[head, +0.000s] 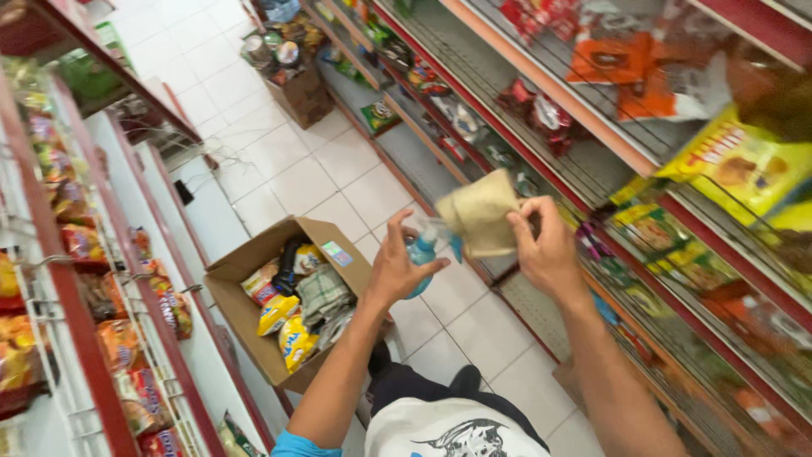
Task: The person takes snack packets from a cardboard box, scans each with a barcode scanner, and places them on a store shelf. The person handles multiple snack brands and finishes by wiping the shelf with a cloth.
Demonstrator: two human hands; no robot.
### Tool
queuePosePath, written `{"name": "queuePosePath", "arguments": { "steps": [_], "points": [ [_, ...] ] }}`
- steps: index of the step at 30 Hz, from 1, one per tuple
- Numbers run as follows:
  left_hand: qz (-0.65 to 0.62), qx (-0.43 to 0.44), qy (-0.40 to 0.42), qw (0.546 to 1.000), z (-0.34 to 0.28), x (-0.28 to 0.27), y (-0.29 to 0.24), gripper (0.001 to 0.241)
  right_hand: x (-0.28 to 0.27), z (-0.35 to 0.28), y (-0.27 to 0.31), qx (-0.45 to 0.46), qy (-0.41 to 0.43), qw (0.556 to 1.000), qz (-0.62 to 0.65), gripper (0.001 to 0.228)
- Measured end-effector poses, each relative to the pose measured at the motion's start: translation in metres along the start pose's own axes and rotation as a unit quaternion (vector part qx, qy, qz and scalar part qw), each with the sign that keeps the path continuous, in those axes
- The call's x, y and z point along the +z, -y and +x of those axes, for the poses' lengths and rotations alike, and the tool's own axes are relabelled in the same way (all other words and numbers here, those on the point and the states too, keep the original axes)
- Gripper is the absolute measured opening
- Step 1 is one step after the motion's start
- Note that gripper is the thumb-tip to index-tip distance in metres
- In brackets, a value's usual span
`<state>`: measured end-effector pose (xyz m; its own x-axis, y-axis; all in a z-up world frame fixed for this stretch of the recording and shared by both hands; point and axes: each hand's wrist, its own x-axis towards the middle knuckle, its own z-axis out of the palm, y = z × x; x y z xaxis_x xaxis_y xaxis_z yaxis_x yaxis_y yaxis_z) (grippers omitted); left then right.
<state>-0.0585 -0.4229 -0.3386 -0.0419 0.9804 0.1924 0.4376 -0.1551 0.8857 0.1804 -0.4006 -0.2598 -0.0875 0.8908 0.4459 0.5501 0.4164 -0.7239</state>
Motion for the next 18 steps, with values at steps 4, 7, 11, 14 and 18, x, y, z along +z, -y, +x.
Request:
{"name": "queuePosePath", "arguments": {
  "steps": [4, 7, 11, 14, 18],
  "points": [
    [-0.107, 0.045, 0.001, 0.993, -0.008, 0.059, -0.036, 0.043, -0.065, -0.031, -0.007, 0.075, -0.021, 0.994, -0.074, 0.021],
    [-0.167, -0.011, 0.036, 0.985, -0.01, 0.106, -0.077, 0.029, -0.066, -0.061, -0.001, 0.015, -0.019, 0.998, -0.065, 0.02],
    [-0.201, 0.093, 0.029, 0.975, -0.02, 0.135, -0.116, 0.033, -0.071, -0.078, -0.007, 0.084, -0.107, 0.989, -0.063, 0.025],
    [-0.191, 0.115, 0.051, 0.974, -0.022, 0.142, -0.127, 0.03, -0.084, -0.082, -0.014, 0.085, -0.168, 0.982, -0.031, 0.03],
    [-0.316, -0.017, 0.208, 0.926, 0.004, 0.154, -0.126, 0.032, -0.101, -0.072, -0.028, 0.095, -0.121, 0.988, 0.011, 0.041]
  ]
}}
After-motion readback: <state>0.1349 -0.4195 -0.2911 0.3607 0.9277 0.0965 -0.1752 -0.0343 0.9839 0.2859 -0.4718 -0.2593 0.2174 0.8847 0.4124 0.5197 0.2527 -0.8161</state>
